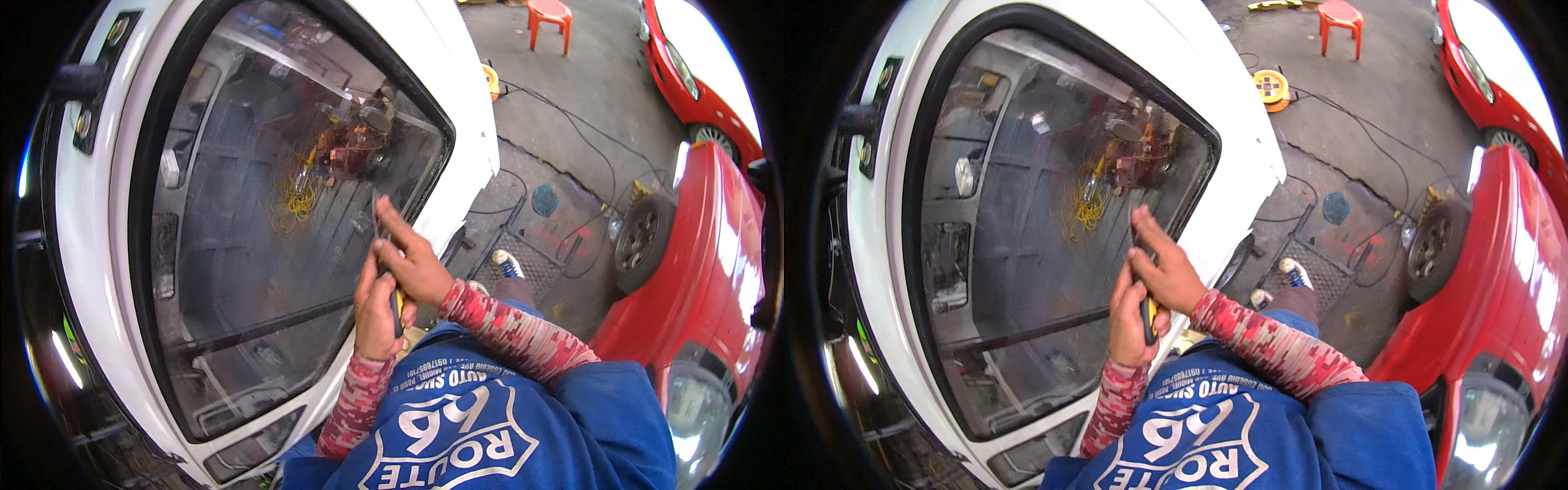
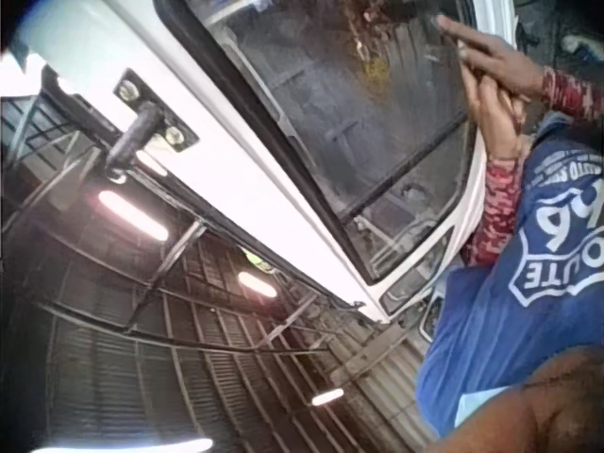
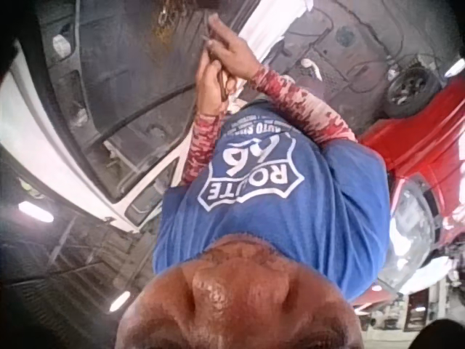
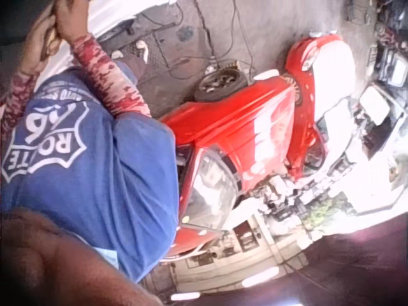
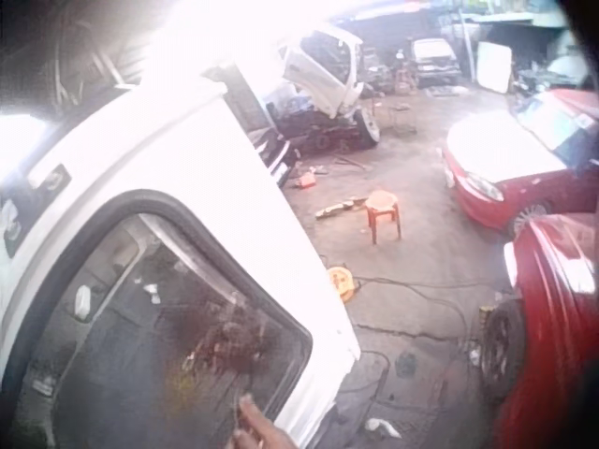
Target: The person uses a handheld scraper to remove residue from the exterior surface of a white car's rear window. They repeatedly scrape small areas and wipe the blade with a cloth, working methodically across the glass.
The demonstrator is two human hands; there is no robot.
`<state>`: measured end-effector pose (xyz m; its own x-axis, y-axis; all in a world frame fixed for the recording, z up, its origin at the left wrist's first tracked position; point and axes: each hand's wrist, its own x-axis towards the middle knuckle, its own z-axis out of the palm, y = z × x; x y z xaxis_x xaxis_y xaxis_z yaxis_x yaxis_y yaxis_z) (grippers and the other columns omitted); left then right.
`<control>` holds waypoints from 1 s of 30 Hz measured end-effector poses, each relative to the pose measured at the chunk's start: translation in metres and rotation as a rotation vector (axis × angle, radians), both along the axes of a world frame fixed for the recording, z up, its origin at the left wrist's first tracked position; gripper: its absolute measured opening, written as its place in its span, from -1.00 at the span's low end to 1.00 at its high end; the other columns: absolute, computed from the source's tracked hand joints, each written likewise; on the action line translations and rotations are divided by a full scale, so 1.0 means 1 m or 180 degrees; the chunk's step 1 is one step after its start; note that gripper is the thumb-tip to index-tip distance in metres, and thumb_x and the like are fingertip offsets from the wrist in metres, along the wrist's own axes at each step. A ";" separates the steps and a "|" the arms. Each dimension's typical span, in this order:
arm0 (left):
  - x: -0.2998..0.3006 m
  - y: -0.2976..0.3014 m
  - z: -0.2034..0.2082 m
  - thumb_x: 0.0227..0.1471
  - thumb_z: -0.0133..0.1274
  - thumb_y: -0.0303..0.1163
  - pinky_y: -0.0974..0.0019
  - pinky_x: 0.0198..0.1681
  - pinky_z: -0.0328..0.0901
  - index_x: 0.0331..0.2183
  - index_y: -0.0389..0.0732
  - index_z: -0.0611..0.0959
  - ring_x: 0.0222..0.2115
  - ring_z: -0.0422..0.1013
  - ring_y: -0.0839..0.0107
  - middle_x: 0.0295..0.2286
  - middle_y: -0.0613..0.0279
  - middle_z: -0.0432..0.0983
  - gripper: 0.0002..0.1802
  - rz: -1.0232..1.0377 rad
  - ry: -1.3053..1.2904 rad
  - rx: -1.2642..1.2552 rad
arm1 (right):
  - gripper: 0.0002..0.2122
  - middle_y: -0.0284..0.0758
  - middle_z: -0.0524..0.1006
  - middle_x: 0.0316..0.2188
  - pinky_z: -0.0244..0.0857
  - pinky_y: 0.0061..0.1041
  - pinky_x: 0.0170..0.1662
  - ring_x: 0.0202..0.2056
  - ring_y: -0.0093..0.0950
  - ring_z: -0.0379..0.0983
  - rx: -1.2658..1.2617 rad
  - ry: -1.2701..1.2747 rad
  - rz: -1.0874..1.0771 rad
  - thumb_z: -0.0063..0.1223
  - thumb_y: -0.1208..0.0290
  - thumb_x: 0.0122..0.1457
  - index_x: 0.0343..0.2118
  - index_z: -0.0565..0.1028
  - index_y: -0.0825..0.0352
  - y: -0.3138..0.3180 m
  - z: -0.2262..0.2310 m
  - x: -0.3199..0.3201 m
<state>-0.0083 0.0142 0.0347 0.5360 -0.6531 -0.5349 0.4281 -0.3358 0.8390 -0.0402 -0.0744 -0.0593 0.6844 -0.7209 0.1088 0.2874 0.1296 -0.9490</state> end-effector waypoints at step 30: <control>0.005 -0.022 -0.024 0.29 -0.24 -0.41 0.46 -0.69 0.13 0.34 -0.26 0.23 -0.71 0.26 0.59 -0.37 0.18 0.48 -0.38 -0.0017 -0.0010 -0.0021 | -0.39 -0.01 0.12 0.42 -0.04 -0.37 0.42 0.42 -0.22 0.05 0.0110 0.0276 0.0012 0.05 0.47 0.28 0.38 0.16 0.44 -0.034 -0.019 -0.005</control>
<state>-0.0037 -0.0080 0.0104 0.5342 -0.6594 -0.5290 0.4237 -0.3326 0.8425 -0.0454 -0.1083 -0.0781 0.6928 -0.7207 0.0242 0.2038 0.1635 -0.9653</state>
